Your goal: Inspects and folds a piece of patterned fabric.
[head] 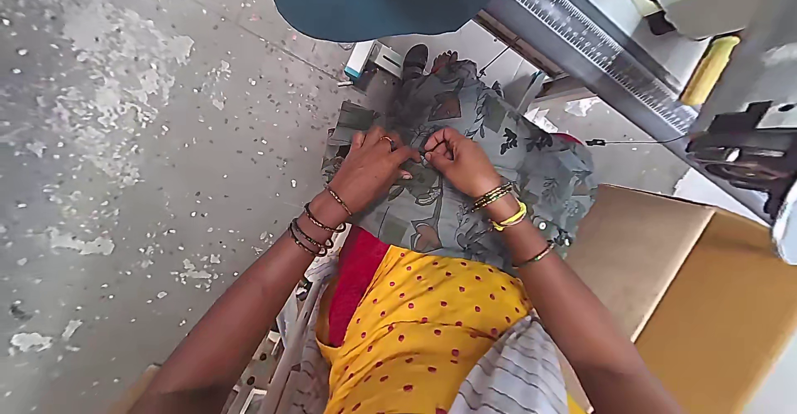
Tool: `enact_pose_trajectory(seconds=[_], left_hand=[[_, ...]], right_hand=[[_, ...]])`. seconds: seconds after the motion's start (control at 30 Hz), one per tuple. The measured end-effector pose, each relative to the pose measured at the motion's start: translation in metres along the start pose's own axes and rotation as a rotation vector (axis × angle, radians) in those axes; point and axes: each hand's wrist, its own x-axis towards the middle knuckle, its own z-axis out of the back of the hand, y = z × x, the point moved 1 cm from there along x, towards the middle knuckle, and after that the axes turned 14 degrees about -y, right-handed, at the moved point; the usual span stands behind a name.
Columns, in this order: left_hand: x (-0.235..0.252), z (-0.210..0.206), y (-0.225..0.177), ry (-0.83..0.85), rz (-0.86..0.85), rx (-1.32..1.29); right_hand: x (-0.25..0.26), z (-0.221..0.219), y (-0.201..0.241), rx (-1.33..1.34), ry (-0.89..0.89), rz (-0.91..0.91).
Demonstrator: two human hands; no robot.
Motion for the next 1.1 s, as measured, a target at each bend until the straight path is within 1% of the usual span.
enact_pose_trajectory(seconds=[0.1,0.2,0.33,0.37,0.43,0.47,0.53,0.57,0.6,0.67,0.7,0.73,0.77,0.87,0.93,1.0,1.1], left_hand=[[0.011,0.006,-0.003,0.113,0.008,0.01],[0.028,0.012,0.003,0.205,-0.005,-0.085],[0.039,0.024,0.009,0.261,-0.022,-0.274],[0.04,0.028,0.009,0.293,-0.003,-0.304],[0.042,0.036,0.006,0.391,0.043,-0.286],[0.044,0.04,0.004,0.415,0.061,-0.284],[0.044,0.041,0.006,0.413,0.066,-0.315],[0.043,0.039,0.01,0.396,0.063,-0.338],[0.042,0.038,0.013,0.378,0.06,-0.36],[0.039,0.04,0.013,0.321,0.045,-0.389],[0.037,0.042,0.01,0.285,0.029,-0.393],[0.035,0.045,0.007,0.253,0.009,-0.38],[0.033,0.048,0.003,0.219,-0.015,-0.353],[0.033,0.06,-0.011,0.17,-0.042,-0.289],[0.037,0.065,-0.02,0.172,-0.042,-0.279],[0.041,0.072,-0.036,0.171,-0.069,-0.288],[0.048,0.079,-0.08,0.058,-0.214,-0.417]], right_hand=[[0.004,0.003,0.001,0.006,0.041,-0.015],[0.008,0.004,0.0,0.013,0.063,-0.017],[0.004,0.001,-0.012,0.087,0.008,0.088],[0.002,0.0,-0.014,0.103,-0.001,0.098],[0.0,0.0,-0.015,0.124,0.008,0.091],[0.0,0.001,-0.014,0.138,0.011,0.083],[-0.001,0.003,-0.013,0.18,-0.022,0.079],[-0.004,0.004,-0.01,0.205,-0.087,0.108],[-0.008,0.005,-0.008,0.234,-0.193,0.176],[-0.019,0.006,0.001,0.285,-0.417,0.393],[-0.024,0.008,0.007,0.305,-0.464,0.471],[-0.03,0.008,0.013,0.311,-0.449,0.497],[-0.036,0.008,0.017,0.305,-0.383,0.465],[-0.044,0.01,0.019,0.285,-0.105,0.233],[-0.051,0.019,0.013,0.282,-0.025,0.199],[-0.066,0.033,0.006,0.316,-0.075,0.22],[-0.108,0.068,0.001,0.402,-0.171,0.27]])
